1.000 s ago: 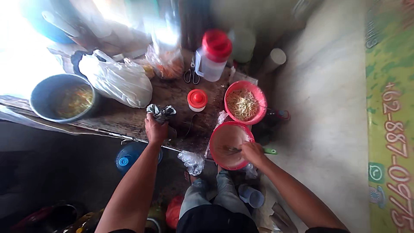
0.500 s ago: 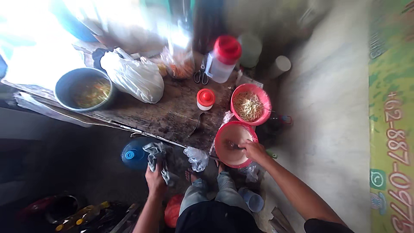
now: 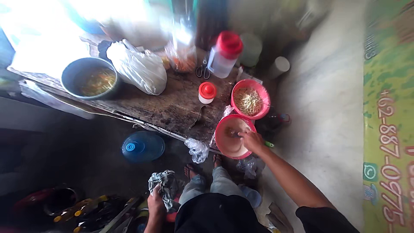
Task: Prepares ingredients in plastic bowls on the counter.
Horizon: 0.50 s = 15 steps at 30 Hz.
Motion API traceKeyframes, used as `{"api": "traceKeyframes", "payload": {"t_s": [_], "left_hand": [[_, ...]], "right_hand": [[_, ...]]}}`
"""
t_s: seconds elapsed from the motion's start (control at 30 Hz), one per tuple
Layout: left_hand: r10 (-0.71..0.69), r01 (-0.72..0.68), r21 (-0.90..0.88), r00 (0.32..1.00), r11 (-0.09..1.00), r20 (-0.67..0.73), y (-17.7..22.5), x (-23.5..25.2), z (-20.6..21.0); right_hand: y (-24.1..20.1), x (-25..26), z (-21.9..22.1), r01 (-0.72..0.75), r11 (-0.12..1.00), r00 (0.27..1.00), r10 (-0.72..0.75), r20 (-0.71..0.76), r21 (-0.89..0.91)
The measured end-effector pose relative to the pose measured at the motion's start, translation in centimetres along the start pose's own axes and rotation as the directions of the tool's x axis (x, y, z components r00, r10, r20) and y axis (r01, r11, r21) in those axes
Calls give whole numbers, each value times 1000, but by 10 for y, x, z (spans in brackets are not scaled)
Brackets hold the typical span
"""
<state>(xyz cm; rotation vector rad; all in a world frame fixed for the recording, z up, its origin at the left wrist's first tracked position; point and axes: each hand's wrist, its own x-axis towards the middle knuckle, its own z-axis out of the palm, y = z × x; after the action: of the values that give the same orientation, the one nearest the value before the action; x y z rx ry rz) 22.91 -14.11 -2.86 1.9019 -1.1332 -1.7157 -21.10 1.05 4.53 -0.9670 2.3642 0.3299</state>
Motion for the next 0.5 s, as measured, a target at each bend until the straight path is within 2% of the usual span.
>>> {"api": "traceKeyframes", "payload": {"t_s": [0.03,0.07,0.1,0.17,0.2,0.23,0.3,0.37,0.43,0.5], "left_hand": [[13,-12,-11,1000,1000,14,4,0,-1],[33,-32,-25,999,999,35,9,-2,-3],[57,-55,-38,997,998,56,14,-4,-6],[83,-78,-60,993,995,84,19,-9,-11],[85,-80,-75,994,994,73,18,-9,-11],[84,-78,-93,995,993,57,16,-9,-12],[81,-76,-118,996,990,37,11,-12,-14],[105,-100,-108,994,989,41,4,-20,-20],[105,-102,-116,994,988,22,-6,-27,-21],[86,-86,-142,996,986,-10,-16,-33,-16]], "right_hand": [[2,0,0,36,999,996,-36,78,6],[5,-4,-6,12,1000,993,-9,119,-21],[9,-9,-14,-58,996,992,65,109,-67],[12,-9,-22,-195,978,981,195,-7,-72],[9,-4,-18,-181,983,982,179,-54,-39],[5,1,-10,-107,994,993,106,-55,-13],[4,3,2,23,1000,997,-24,67,8],[10,-9,-15,-51,997,993,56,107,-53],[16,-9,-30,-192,979,981,191,-30,-64],[17,2,-25,-160,987,979,155,-130,-27]]}}
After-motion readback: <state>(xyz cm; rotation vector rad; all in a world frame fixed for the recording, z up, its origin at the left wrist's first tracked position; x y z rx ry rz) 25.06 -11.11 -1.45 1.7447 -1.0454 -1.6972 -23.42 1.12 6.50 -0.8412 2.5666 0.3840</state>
